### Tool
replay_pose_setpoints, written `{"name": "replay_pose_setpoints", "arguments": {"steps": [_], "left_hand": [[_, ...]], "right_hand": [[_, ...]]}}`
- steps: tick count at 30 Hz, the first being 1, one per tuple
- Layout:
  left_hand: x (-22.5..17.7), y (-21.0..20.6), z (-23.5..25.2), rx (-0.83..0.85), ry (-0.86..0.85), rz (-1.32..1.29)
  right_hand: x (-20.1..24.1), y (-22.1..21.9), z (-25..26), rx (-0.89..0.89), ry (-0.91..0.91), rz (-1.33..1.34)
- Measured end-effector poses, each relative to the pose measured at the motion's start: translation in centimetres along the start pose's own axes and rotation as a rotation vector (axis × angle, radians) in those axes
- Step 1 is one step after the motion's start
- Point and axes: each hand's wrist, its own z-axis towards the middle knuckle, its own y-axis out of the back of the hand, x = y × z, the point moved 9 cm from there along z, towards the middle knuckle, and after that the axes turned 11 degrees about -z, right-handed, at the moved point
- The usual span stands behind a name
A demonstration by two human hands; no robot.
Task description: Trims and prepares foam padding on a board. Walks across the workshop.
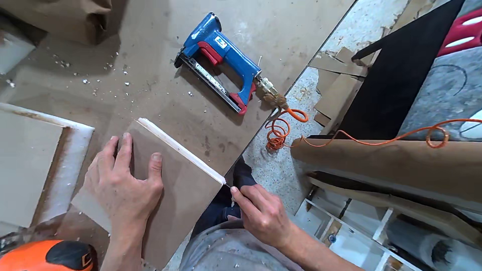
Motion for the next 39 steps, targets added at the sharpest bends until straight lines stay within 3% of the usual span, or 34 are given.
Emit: {"name": "replay_pose_setpoints", "arguments": {"steps": [6, 10, 12, 15, 18, 21, 24, 29, 39], "left_hand": [[0.1, 0.1, 0.0, 0.004, -0.008, 0.012], [0.2, 0.3, 0.2, 0.02, -0.018, -0.034], [-1.1, 0.9, 1.3, 0.063, -0.102, -0.079], [-6.0, 0.5, 3.6, 0.327, -0.389, -0.126], [-10.7, -3.4, 4.4, 0.763, -0.618, -0.079], [-11.9, -7.8, 4.0, 1.259, -0.583, 0.118], [-12.1, -9.5, 4.7, 1.454, -0.502, 0.225], [-12.1, -11.3, 4.8, 1.51, -0.481, 0.186], [-12.5, -12.4, 5.8, 1.271, -0.671, -0.16]], "right_hand": [[0.3, -0.3, 0.2, -0.041, 0.005, -0.047], [-2.3, 2.0, -1.9, -0.037, -0.103, -0.009], [-2.9, 2.7, -2.4, -0.025, -0.175, 0.05], [-3.2, 2.6, -2.3, -0.003, -0.275, 0.191], [-3.5, 2.2, -1.8, -0.007, -0.322, 0.247], [-3.7, 2.2, -1.3, -0.001, -0.331, 0.264], [-3.7, 2.5, -0.8, 0.013, -0.322, 0.252], [-2.9, 2.8, -0.1, 0.002, -0.297, 0.23], [-0.1, 2.4, 3.8, -0.014, -0.137, 0.151]]}}
